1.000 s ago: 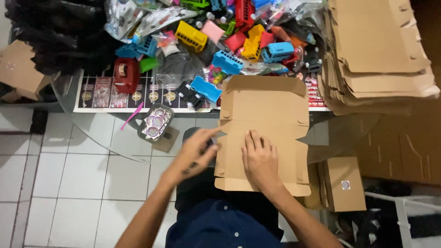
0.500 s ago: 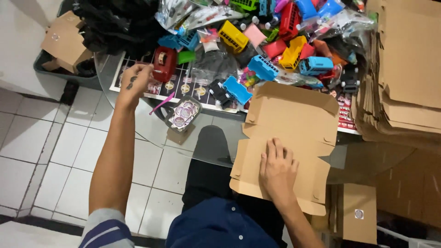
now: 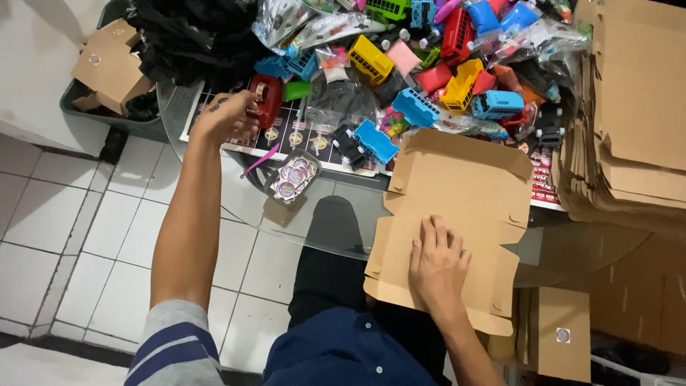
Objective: The person assembles a flat cardboard box by folding the side flaps and inserting tabs into slots. They then fold the top flaps and secure them with small fasteners. The task is performed on a glass table surrounded by toys and other boxes.
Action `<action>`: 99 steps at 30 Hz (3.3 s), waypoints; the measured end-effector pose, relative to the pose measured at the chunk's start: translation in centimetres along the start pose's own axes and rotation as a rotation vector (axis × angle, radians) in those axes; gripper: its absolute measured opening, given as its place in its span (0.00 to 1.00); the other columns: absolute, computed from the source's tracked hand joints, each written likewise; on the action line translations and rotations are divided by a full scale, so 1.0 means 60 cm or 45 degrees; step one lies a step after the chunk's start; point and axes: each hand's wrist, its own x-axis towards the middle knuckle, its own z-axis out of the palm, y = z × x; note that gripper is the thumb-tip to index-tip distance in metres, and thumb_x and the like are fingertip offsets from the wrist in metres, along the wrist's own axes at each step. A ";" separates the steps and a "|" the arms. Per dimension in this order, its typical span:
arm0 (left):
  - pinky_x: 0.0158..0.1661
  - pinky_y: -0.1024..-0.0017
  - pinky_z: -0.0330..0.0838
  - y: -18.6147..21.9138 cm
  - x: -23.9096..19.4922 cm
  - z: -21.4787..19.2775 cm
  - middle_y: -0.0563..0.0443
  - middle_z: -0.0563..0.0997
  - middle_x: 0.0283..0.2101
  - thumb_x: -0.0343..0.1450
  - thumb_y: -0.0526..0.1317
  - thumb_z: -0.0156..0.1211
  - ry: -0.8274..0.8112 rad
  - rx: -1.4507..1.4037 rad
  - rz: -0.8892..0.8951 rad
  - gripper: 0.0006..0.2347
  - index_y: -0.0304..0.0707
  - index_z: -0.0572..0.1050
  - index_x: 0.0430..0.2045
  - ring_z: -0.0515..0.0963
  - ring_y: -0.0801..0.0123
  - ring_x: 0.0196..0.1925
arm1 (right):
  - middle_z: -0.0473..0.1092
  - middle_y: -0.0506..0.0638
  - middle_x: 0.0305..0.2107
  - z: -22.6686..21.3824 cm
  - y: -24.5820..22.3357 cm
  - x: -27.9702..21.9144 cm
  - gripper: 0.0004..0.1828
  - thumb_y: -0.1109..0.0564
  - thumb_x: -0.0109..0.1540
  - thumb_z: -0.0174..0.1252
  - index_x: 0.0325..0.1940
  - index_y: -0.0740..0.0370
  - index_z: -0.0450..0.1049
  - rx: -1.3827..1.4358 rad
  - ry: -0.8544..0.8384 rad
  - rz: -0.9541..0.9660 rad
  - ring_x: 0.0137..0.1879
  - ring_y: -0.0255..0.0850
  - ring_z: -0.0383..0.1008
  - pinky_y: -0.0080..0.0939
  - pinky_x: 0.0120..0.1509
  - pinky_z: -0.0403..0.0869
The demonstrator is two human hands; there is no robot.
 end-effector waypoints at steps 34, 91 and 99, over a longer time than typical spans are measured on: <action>0.14 0.76 0.69 -0.101 0.001 0.027 0.49 0.80 0.19 0.79 0.41 0.50 0.174 0.046 0.533 0.13 0.26 0.77 0.40 0.78 0.70 0.13 | 0.63 0.43 0.66 -0.015 -0.005 0.004 0.23 0.45 0.69 0.42 0.67 0.48 0.67 0.073 -0.038 0.013 0.64 0.53 0.66 0.56 0.54 0.71; 0.42 0.48 0.75 0.096 -0.408 0.516 0.44 0.78 0.28 0.75 0.35 0.47 -1.067 0.676 1.096 0.16 0.41 0.58 0.58 0.83 0.44 0.37 | 0.73 0.50 0.22 -0.098 0.266 0.077 0.06 0.62 0.63 0.59 0.33 0.63 0.81 1.425 -0.376 0.242 0.33 0.38 0.69 0.37 0.37 0.71; 0.46 0.49 0.79 0.021 -0.361 0.581 0.40 0.76 0.46 0.68 0.33 0.65 -0.835 0.982 1.109 0.24 0.43 0.67 0.60 0.82 0.43 0.47 | 0.75 0.54 0.24 -0.050 0.267 0.083 0.06 0.59 0.62 0.60 0.34 0.63 0.81 1.217 -0.313 0.291 0.34 0.42 0.73 0.43 0.38 0.72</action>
